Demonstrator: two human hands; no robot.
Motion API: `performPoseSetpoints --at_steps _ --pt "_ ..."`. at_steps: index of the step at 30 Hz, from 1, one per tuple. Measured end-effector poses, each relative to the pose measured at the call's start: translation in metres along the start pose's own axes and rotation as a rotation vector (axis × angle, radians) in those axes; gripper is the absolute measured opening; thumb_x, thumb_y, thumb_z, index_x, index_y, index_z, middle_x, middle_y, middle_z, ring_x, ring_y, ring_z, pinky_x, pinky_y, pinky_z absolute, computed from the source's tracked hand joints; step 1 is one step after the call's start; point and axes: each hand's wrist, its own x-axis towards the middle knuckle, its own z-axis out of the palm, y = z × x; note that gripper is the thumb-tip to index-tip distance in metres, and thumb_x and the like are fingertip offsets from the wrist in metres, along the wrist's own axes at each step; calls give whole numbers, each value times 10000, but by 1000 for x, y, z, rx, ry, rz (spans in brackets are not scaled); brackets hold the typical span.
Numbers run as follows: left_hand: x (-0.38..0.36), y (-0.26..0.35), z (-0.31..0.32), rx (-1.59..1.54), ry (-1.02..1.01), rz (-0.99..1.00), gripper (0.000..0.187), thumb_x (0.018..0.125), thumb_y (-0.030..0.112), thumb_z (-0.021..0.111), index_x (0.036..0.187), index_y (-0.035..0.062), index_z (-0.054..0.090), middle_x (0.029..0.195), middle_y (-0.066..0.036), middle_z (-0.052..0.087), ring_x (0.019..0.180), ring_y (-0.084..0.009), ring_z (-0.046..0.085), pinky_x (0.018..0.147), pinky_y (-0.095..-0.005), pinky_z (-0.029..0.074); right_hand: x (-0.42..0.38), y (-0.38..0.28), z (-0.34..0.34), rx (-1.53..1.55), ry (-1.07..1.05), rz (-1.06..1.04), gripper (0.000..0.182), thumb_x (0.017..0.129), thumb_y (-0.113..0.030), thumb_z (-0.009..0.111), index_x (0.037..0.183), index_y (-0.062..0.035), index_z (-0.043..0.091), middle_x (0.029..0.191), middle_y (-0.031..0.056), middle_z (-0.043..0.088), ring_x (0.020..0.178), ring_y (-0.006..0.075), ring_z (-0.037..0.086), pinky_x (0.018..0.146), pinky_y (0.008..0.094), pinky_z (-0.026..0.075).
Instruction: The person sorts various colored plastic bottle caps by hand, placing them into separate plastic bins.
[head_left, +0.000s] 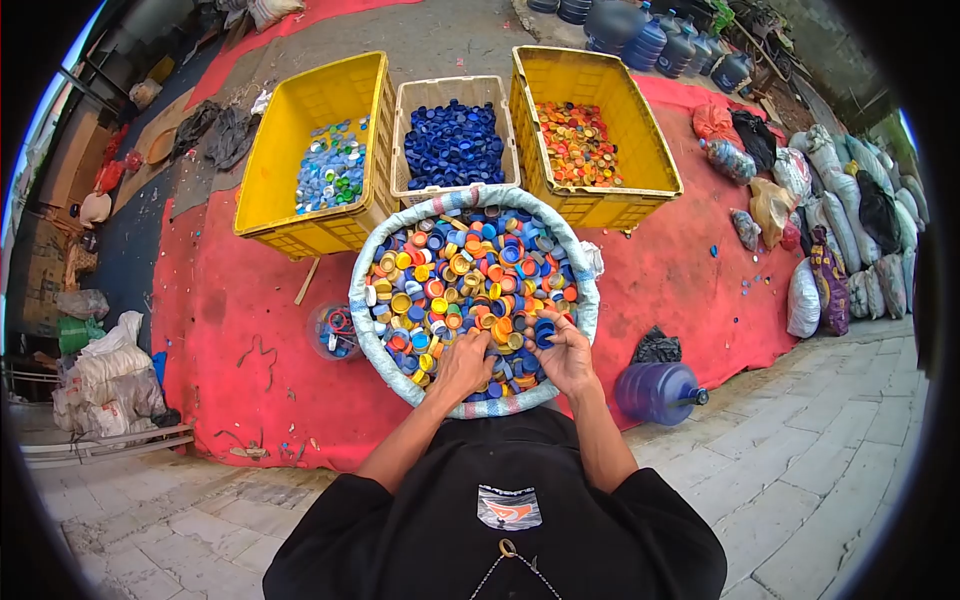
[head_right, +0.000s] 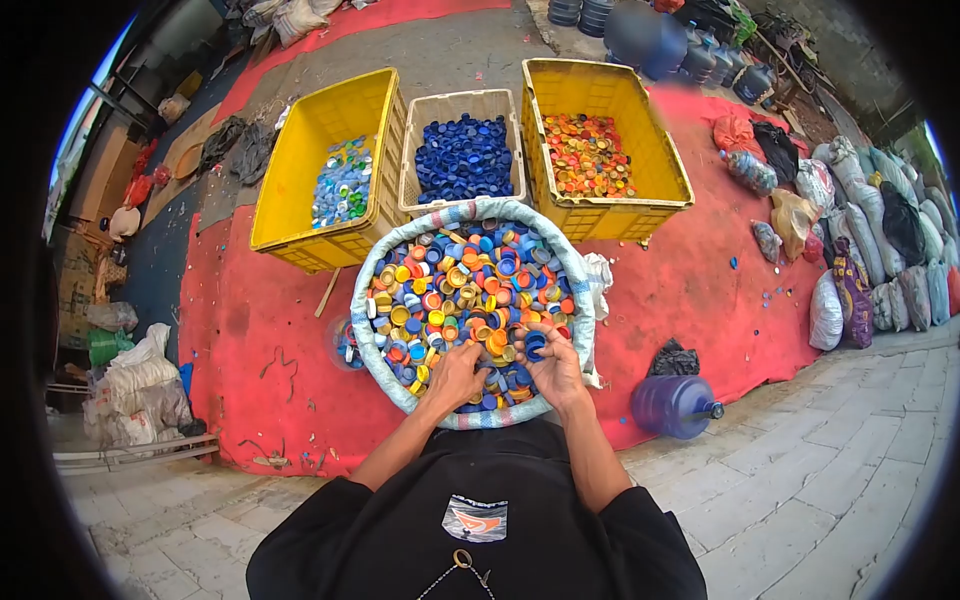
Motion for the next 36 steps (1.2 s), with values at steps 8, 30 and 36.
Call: performPoseSetpoints --at_steps 8,30,36 --pt "13 0 -22 -1445 -124 -692 227 900 116 596 1112 36 580 936 -51 622 785 -147 605 670 -293 517 7 -2 14 16 5 19 581 659 133 454 1239 98 445 1235 216 518 1191 342 524 1035 429 434" --pt "274 -79 -119 -1943 124 -223 279 828 -114 484 1105 -92 457 1166 -217 498 1209 -352 488 1078 -469 407 232 -66 151 -147 -152 -152 425 822 160 359 1245 166 402 1206 245 499 1118 342 564 1002 411 481" --pt "279 -77 -160 -1928 320 -227 455 870 -42 555 1249 -137 322 1441 -268 255 1393 -379 246 1139 -482 292 262 -78 165 -216 12 -246 488 892 101 425 1336 200 251 1337 327 377 1207 398 496 1008 408 480"
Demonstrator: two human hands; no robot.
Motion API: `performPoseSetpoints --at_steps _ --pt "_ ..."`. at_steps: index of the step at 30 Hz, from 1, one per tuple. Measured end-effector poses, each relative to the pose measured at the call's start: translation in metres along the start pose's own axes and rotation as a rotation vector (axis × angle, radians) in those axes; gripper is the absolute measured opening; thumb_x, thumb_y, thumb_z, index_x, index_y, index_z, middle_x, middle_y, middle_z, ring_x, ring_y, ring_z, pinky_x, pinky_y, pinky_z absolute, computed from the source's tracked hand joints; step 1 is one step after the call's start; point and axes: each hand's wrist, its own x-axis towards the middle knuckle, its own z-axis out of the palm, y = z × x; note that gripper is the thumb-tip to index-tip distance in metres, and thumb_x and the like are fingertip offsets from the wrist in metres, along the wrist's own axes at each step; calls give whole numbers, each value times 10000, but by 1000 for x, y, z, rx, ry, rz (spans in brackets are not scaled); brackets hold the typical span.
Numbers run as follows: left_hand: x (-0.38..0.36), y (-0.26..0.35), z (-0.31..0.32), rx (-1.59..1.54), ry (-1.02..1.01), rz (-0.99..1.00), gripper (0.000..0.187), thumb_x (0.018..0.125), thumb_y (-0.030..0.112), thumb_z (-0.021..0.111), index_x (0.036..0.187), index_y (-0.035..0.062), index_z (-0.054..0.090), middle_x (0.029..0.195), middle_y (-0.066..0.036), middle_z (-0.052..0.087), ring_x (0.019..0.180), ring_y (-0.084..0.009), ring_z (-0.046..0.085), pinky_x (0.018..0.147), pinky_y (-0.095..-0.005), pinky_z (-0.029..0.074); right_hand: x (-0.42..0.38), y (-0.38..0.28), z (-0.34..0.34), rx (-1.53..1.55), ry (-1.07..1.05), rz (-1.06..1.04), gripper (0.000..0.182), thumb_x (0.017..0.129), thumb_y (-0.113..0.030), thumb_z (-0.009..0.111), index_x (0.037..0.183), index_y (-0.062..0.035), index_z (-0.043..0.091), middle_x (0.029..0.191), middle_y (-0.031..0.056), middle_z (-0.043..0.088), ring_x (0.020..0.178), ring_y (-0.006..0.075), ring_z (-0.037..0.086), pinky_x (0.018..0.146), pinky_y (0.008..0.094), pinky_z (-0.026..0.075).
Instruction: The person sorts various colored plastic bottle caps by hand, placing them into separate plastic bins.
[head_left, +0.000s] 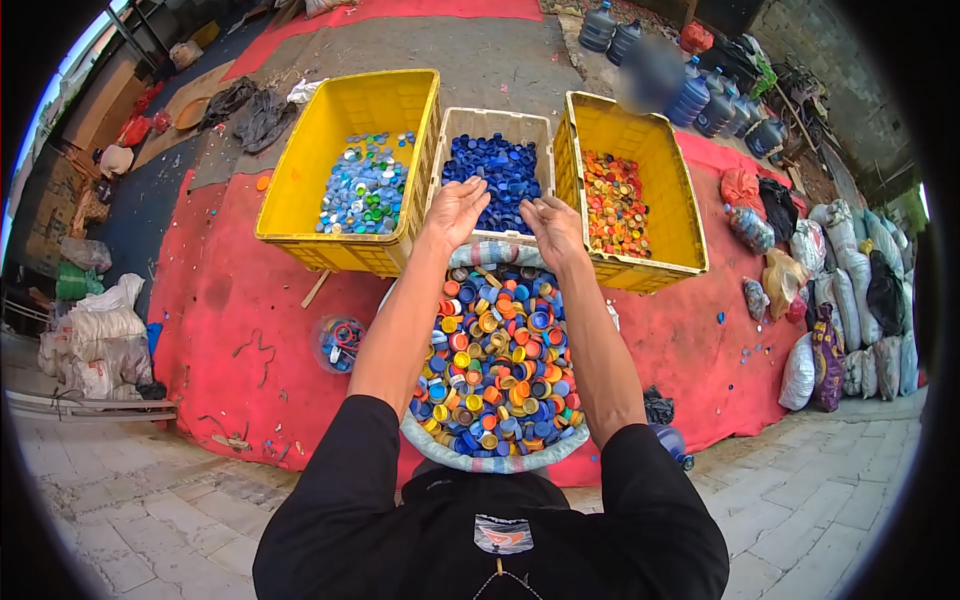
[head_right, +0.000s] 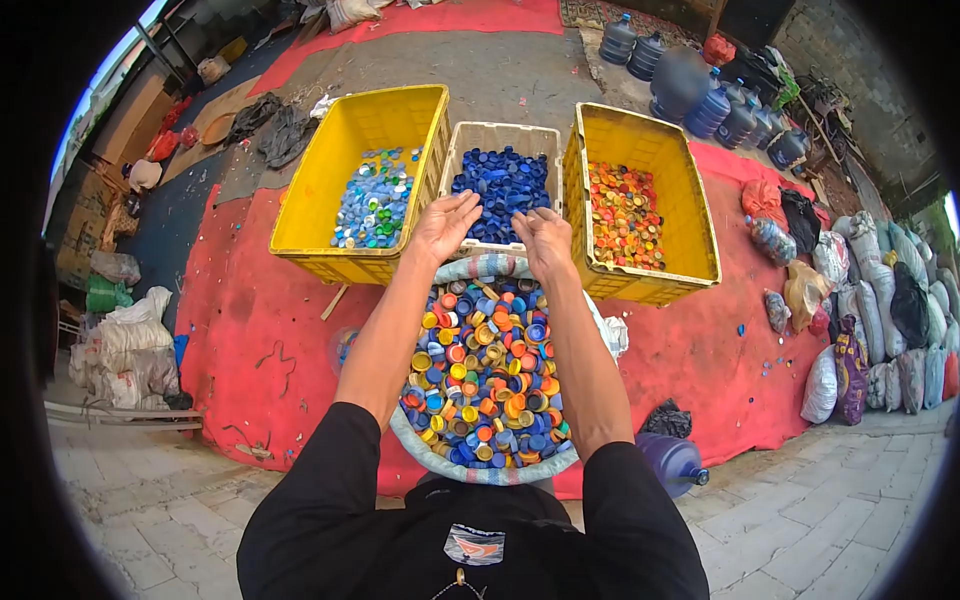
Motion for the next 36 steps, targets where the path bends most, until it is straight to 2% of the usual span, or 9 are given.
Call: performPoseSetpoints --at_steps 2,6,8,10,13,18,23,26,36 --pt "-11 3 -21 -65 20 41 539 869 -24 572 1301 -155 278 1470 -262 219 1410 -371 205 1148 -474 276 -4 8 -21 22 13 11 536 891 101 437 1368 184 208 1381 322 332 1186 397 511 980 400 503" --pt "-56 1 -65 63 102 41 562 880 34 585 1346 -95 299 1393 -237 363 1332 -344 361 1127 -434 330 -46 21 -53 -10 45 -21 496 907 47 469 1343 185 277 1387 314 354 1175 355 534 951 360 516" --pt "-93 -5 -81 103 76 84 393 891 77 594 1240 -33 449 1207 -179 543 1119 -270 547 1023 -395 448 -79 27 -64 -82 69 -35 472 905 33 486 1325 174 321 1349 295 414 1130 331 566 919 344 526" --pt "-134 -8 -93 134 105 83 316 904 85 582 1194 -11 502 1112 -130 595 1001 -214 602 921 -353 509 -111 35 -76 -182 95 -47 438 902 25 499 1301 153 370 1291 266 486 1079 300 595 884 333 531" --pt "-194 -19 -98 241 237 111 211 916 129 605 1099 36 558 956 -55 625 809 -124 602 759 -279 511 -155 55 -94 -462 116 -78 357 895 17 514 1237 106 460 1157 207 600 1000 242 628 832 324 531" --pt "-261 -48 -122 438 332 130 156 917 157 617 1022 48 578 845 -20 612 677 -66 524 614 -223 416 -201 91 -119 -1144 91 -235 214 867 -5 562 1075 32 597 949 147 687 943 179 648 775 313 524" --pt "-298 -77 -130 529 412 101 179 904 184 643 966 34 567 771 -14 590 596 -47 485 535 -197 391 -221 101 -113 -1375 -16 -494 233 771 -3 620 1004 4 628 848 147 655 778 314 601 717 409 489" --pt "-306 -86 -124 630 442 63 189 905 193 644 950 26 566 765 -4 583 590 -36 472 529 -194 384 -217 103 -118 -1464 -26 -638 230 758 -5 624 988 -6 623 860 140 651 818 327 585 747 422 471" --pt "-302 -101 -120 819 322 35 143 896 139 630 973 30 581 769 2 580 595 -41 476 524 -200 390 -215 91 -120 -1509 -22 -566 268 751 -34 650 1016 -17 615 922 135 665 879 331 577 788 422 457"
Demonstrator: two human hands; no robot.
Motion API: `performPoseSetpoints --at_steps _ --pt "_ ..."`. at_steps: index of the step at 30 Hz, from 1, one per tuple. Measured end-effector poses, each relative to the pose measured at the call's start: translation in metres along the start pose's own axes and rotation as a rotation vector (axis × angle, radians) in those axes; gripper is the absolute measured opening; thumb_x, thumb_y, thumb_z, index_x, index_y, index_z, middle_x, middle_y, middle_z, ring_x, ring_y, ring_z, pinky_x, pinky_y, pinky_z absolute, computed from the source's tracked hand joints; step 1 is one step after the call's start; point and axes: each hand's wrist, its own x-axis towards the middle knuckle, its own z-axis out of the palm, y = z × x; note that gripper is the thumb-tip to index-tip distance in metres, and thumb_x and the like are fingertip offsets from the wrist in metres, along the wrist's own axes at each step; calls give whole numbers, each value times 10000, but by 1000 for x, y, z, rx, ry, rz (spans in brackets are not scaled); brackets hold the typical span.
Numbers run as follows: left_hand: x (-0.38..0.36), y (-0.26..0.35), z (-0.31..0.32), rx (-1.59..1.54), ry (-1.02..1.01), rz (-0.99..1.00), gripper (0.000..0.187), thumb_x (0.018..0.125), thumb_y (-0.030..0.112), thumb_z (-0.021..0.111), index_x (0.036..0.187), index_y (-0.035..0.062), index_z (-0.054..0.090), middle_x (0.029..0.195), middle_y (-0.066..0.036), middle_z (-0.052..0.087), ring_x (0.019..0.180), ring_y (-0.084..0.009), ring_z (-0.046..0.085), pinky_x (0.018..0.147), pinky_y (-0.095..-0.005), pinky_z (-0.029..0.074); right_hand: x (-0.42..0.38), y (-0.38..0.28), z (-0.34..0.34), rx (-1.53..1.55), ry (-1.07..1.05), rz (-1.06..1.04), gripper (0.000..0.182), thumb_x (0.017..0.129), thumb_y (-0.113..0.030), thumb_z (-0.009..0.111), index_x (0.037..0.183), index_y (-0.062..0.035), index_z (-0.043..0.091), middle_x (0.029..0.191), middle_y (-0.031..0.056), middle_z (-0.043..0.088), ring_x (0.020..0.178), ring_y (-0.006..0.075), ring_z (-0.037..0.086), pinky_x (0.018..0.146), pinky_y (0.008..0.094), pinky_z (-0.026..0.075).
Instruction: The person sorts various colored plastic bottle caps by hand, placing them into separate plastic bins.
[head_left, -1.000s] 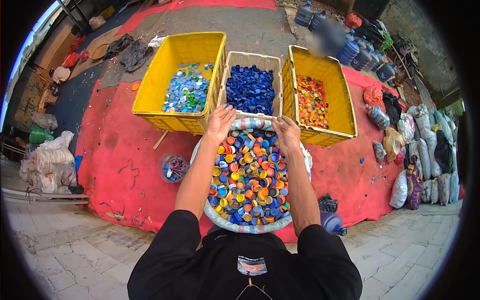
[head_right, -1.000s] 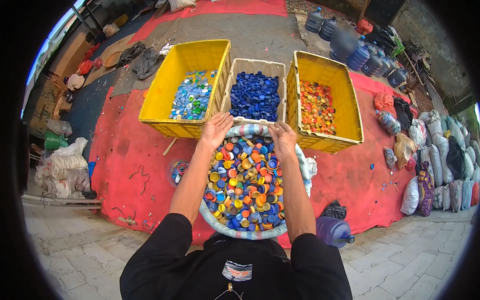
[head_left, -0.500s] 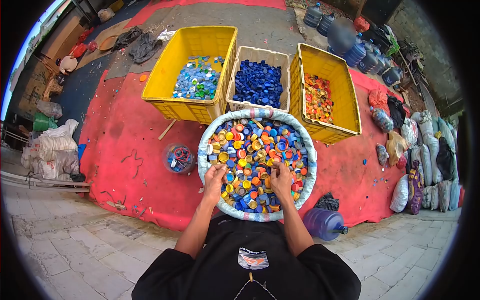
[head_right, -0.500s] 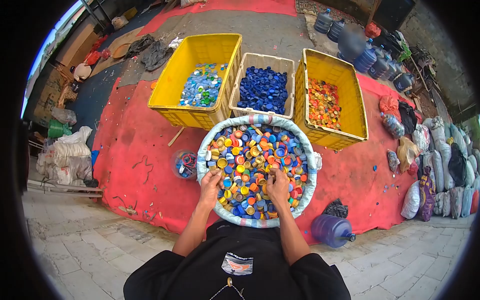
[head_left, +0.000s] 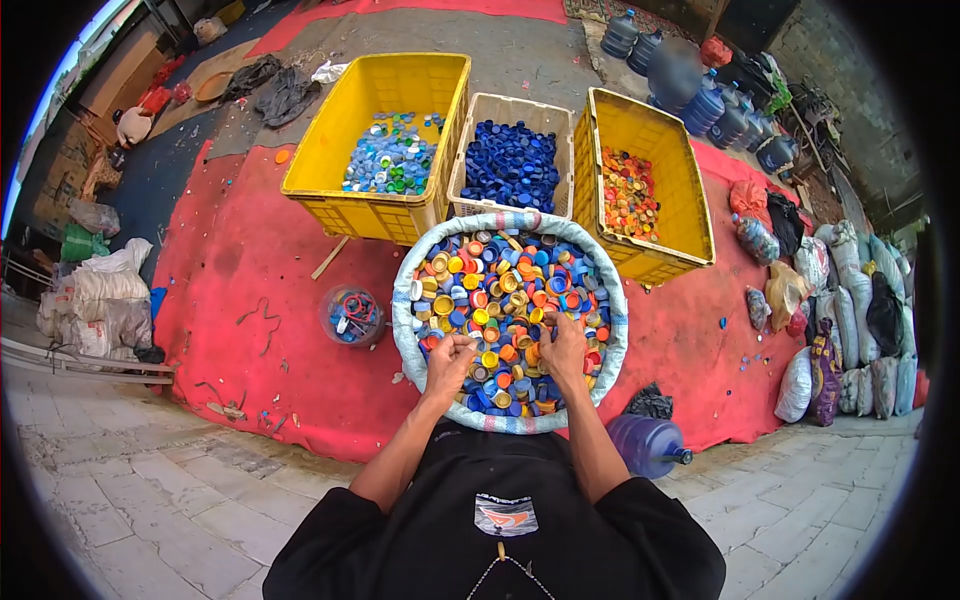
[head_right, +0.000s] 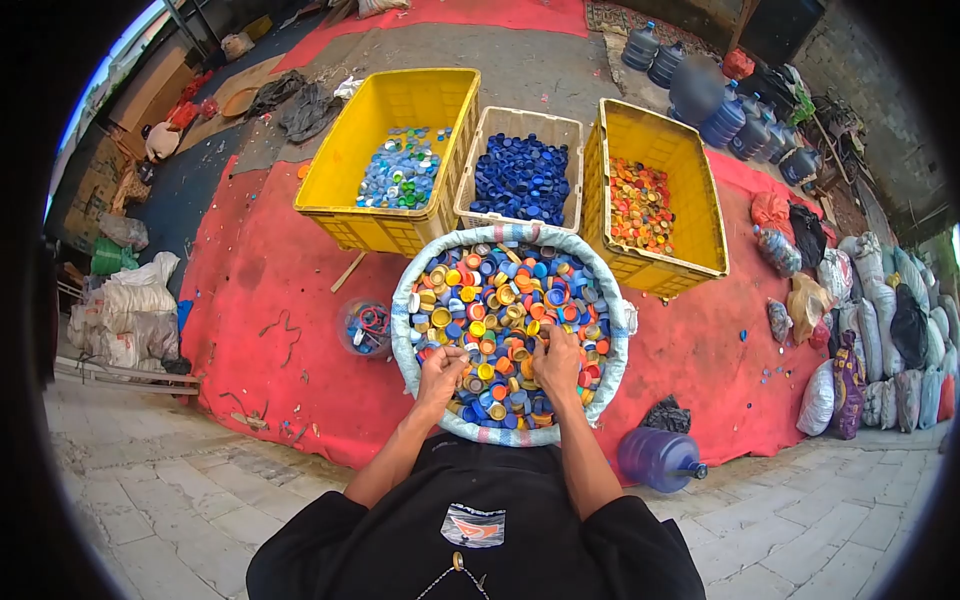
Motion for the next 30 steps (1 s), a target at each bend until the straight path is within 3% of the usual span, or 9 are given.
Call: performPoseSetpoints --at_steps 5,13,20,23,26,27,30 --pt "-2 -4 4 3 -5 -7 152 893 143 630 977 21 591 783 5 583 628 -39 485 545 -197 387 13 -4 5 -98 -4 -118 331 722 -37 658 1046 -30 590 918 142 646 862 349 551 757 452 439" --pt "-4 -9 2 32 12 5 188 882 156 651 979 2 606 805 1 588 685 -54 513 603 -209 427 23 -15 0 -249 -135 -124 461 666 -50 690 1110 -18 567 984 175 642 853 365 538 746 457 437" --pt "-1 -15 0 341 21 167 242 830 135 688 1005 -9 605 844 -58 636 700 -104 577 629 -236 472 24 -8 3 -118 -85 -180 539 687 -42 719 1198 -11 548 1018 181 621 869 351 568 746 423 458" --pt "-10 4 7 505 -12 134 313 787 116 717 1047 -5 592 893 -65 656 777 -126 570 723 -264 464 20 -4 6 129 -65 34 561 699 -39 735 1222 -20 535 1031 146 613 961 319 570 833 412 466" --pt "-11 -3 9 843 13 522 405 745 98 733 1103 -8 576 975 -103 678 865 -236 578 822 -352 453 15 -9 -9 844 -152 430 597 711 -29 743 1259 -3 506 1044 106 605 992 248 578 866 376 472" --pt "-11 -3 11 847 -4 517 427 740 101 735 1120 -4 571 991 -107 678 889 -262 570 840 -371 442 11 -12 -17 1028 -161 491 549 749 -51 676 1264 3 494 1058 85 596 974 203 575 842 342 478" --pt "-11 -3 15 885 -43 539 480 732 109 742 1164 9 560 1027 -113 678 935 -310 554 867 -405 424 -5 -10 -34 1757 -185 591 521 743 -100 601 1246 -2 506 1087 115 600 921 219 594 805 322 497"
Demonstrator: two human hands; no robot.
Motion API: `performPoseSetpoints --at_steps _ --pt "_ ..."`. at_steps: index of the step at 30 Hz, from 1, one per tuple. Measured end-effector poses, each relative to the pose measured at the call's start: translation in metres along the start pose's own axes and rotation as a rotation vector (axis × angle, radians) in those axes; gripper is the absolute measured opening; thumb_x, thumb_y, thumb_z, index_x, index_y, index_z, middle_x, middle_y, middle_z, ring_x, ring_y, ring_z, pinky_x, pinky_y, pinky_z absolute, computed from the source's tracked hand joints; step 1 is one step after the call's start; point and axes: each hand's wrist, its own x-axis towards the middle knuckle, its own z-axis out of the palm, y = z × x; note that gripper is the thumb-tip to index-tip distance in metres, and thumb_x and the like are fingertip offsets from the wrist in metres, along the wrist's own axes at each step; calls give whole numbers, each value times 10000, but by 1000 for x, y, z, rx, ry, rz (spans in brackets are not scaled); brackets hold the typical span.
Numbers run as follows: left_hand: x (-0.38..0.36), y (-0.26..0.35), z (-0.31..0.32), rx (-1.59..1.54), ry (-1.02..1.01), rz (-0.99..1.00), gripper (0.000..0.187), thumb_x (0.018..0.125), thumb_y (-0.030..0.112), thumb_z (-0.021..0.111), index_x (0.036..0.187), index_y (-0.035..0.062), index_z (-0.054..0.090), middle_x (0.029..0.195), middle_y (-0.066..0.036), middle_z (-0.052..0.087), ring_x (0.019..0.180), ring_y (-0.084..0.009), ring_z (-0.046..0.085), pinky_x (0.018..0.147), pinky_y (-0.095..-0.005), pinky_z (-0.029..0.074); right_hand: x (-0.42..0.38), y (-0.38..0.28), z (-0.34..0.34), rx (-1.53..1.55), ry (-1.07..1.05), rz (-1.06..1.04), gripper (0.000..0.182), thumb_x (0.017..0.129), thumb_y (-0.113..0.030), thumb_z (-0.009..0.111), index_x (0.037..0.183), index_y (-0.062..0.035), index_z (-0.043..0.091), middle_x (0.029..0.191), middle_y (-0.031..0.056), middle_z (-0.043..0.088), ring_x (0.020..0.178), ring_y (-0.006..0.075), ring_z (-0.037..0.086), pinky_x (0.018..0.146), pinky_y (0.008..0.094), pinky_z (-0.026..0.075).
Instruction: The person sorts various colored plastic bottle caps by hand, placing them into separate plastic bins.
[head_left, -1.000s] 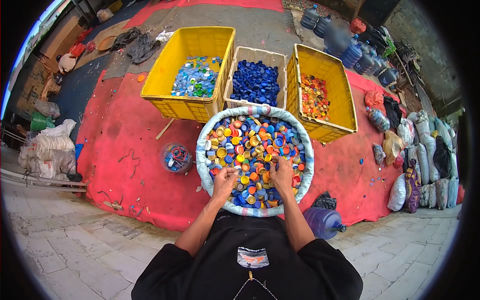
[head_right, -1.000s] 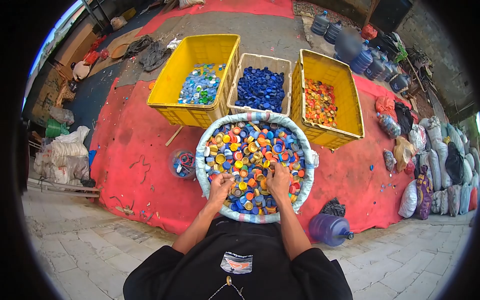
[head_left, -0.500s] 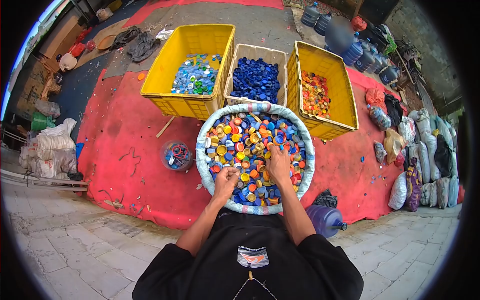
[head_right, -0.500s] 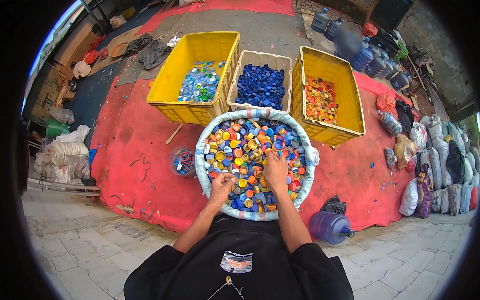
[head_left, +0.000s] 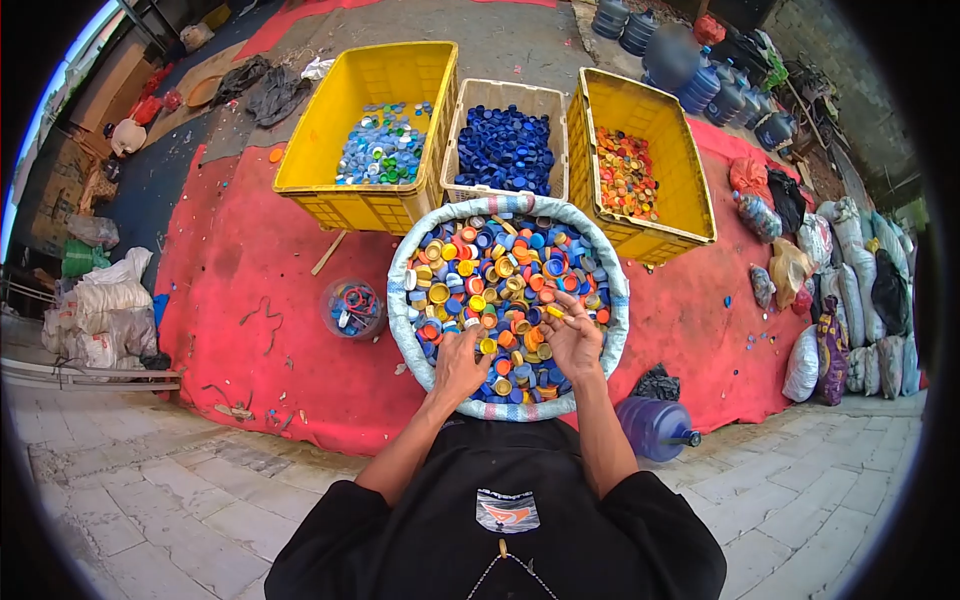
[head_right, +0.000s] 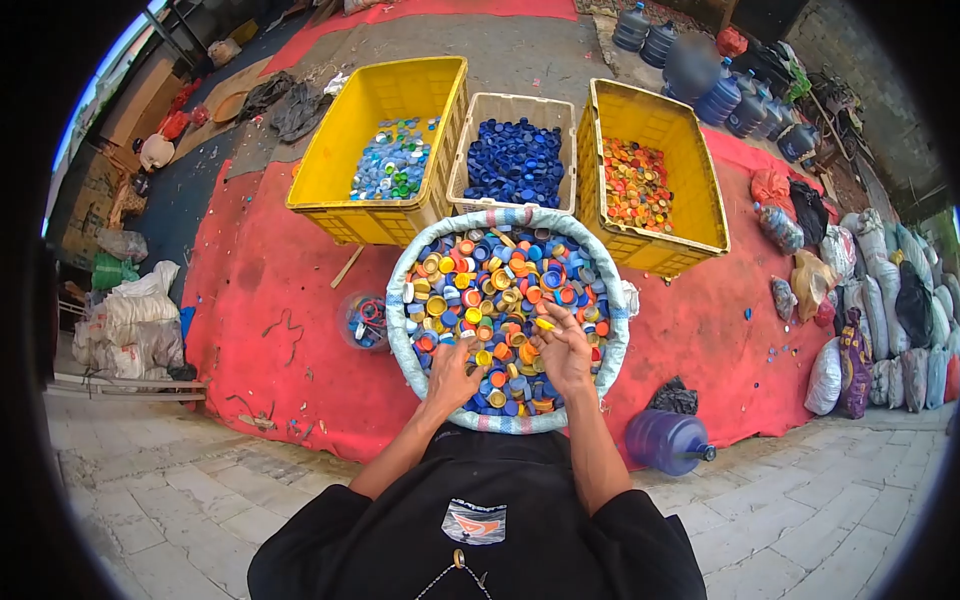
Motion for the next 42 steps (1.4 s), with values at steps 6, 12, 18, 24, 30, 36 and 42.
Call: performPoseSetpoints --at_steps 6,12,18,24,30,36,42 --pt "3 0 7 82 -35 59 495 738 106 741 1187 16 554 1053 -122 675 923 -299 560 838 -396 433 -27 9 -10 155 77 25 531 696 -192 585 1193 -12 544 1061 123 595 936 244 573 820 370 483" --pt "6 -5 13 123 -22 142 433 731 97 731 1122 11 568 955 -133 670 840 -317 572 764 -418 437 -35 14 -8 173 167 60 489 719 -216 590 1159 -9 543 1013 111 586 895 232 567 799 358 478" --pt "12 3 4 -147 57 16 315 792 124 707 1062 -3 603 915 -109 662 784 -226 587 728 -346 459 -32 18 2 11 141 90 339 815 -191 618 1115 -49 549 991 73 614 873 187 580 753 337 480" --pt "12 3 -34 -1530 73 -579 184 884 184 578 991 36 602 880 -57 618 799 -167 599 758 -316 501 3 39 13 -675 159 52 295 826 -134 698 1076 -34 579 928 40 656 798 134 600 726 280 484" --pt "2 -24 -51 -1753 142 -712 165 908 208 561 937 49 590 852 -41 602 798 -169 599 735 -320 511 35 58 44 -1519 -38 -230 372 773 -118 722 1089 24 584 974 138 693 909 249 661 788 338 511" --pt "-12 -35 -50 -1703 186 -746 176 918 237 593 928 62 591 830 -25 598 757 -139 587 707 -291 506 56 76 48 -1808 -191 -403 338 747 -66 688 1065 -1 595 949 166 687 923 349 635 805 426 502" --pt "-9 -26 -55 -1518 252 -711 120 885 155 650 942 66 591 801 -6 598 727 -102 574 675 -255 491 64 87 39 -1822 -251 -433 281 757 -58 661 1027 -13 601 842 202 660 850 382 617 751 463 498"
